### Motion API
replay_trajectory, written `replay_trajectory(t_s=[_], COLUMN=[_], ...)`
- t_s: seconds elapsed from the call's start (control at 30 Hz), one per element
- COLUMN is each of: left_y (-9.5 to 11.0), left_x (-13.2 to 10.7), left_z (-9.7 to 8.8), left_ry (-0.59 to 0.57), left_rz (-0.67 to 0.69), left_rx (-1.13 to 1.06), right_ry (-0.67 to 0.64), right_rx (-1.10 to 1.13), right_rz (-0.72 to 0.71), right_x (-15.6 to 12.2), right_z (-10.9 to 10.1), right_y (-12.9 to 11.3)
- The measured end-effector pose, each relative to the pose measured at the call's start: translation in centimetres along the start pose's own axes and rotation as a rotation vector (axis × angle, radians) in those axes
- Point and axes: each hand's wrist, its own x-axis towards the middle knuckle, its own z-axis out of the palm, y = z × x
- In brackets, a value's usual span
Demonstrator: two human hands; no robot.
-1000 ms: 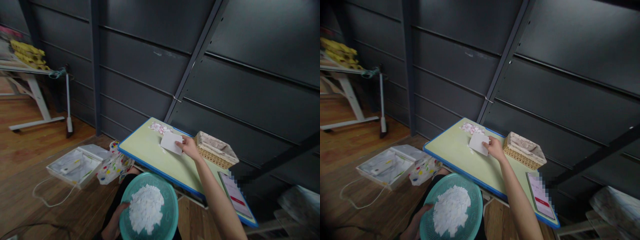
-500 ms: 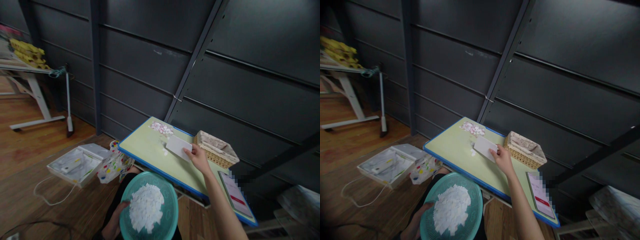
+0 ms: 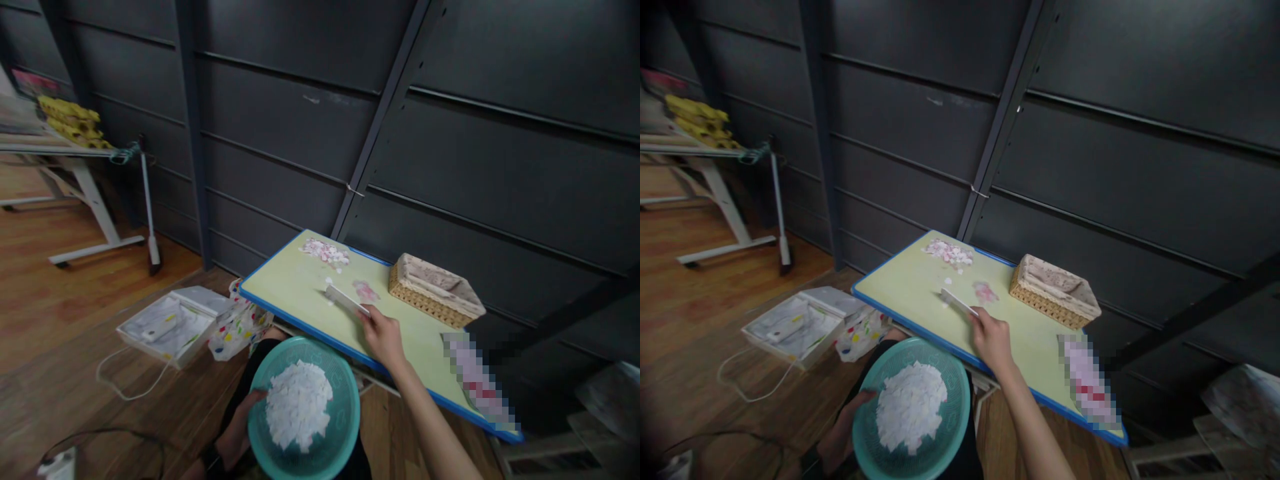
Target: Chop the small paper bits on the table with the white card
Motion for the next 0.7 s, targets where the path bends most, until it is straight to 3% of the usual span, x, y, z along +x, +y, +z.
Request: replay_trajectory(t_s=[0.2, 0.4, 0.57, 0.7], left_y=[1.3, 4.1, 5.1, 5.6], left_x=[-1.0, -3.6, -4.7, -5.3], left_z=[1.0, 3.2, 3.3, 3.3], left_ry=[-0.021, -0.098, -0.16, -0.136], left_rz=[0.092, 0.058, 0.063, 0.081], left_rx=[0.086, 0.092, 0.136, 0.157], right_ry=[-0.018, -0.051, -0.081, -0.099], right_rx=[0.038, 0.119, 0.193, 0.229], right_rz=[-0.087, -0.128, -0.173, -0.2], right_x=[-2.0, -3.2, -3.6, -3.8], right_z=[-0.4, -1.1, -1.5, -1.8], right_y=[-0.5, -1.1, -1.6, -2.0])
